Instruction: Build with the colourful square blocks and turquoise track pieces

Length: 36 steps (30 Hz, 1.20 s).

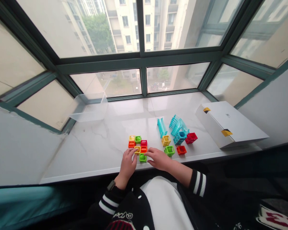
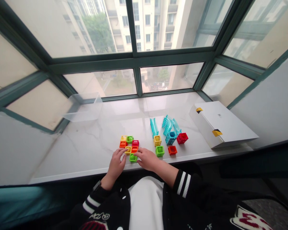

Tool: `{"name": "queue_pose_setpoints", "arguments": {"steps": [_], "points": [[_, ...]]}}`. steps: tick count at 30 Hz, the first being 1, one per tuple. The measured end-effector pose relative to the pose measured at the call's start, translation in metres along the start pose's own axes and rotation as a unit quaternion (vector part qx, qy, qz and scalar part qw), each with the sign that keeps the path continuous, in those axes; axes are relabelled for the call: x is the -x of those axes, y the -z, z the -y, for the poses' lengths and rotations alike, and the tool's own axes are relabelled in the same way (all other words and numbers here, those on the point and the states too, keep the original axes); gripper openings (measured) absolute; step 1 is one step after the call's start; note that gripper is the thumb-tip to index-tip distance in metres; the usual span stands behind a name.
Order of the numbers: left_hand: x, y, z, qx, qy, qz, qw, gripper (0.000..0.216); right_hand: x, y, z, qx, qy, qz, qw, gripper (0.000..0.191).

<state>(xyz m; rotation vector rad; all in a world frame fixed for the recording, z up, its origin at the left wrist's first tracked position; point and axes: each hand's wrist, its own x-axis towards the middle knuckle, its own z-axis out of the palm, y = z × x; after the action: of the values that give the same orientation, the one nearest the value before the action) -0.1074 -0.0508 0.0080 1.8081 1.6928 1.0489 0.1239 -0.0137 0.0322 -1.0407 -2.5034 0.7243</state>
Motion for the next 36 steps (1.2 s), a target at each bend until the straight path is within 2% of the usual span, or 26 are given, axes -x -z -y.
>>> {"name": "queue_pose_setpoints", "arguments": {"steps": [7, 13, 22, 28, 36], "points": [[-0.016, 0.007, 0.028, -0.101, -0.043, 0.001, 0.994, 0.042, -0.007, -0.023, 0.001, 0.03, 0.008, 0.006, 0.999, 0.039], [-0.029, 0.001, 0.054, -0.108, -0.025, 0.032, 0.993, 0.045, -0.008, -0.033, 0.004, 0.083, -0.014, 0.015, 0.996, 0.047], [-0.019, 0.008, 0.047, -0.097, -0.005, 0.028, 0.995, 0.039, -0.006, -0.03, 0.003, 0.104, -0.067, 0.016, 0.992, 0.045], [-0.015, 0.009, 0.046, -0.13, -0.006, 0.031, 0.991, 0.033, -0.005, -0.03, 0.005, 0.11, -0.084, 0.018, 0.99, 0.043], [-0.012, 0.004, 0.036, -0.177, 0.047, 0.045, 0.982, 0.014, -0.004, -0.032, -0.002, 0.103, -0.105, 0.029, 0.989, 0.032]]}}
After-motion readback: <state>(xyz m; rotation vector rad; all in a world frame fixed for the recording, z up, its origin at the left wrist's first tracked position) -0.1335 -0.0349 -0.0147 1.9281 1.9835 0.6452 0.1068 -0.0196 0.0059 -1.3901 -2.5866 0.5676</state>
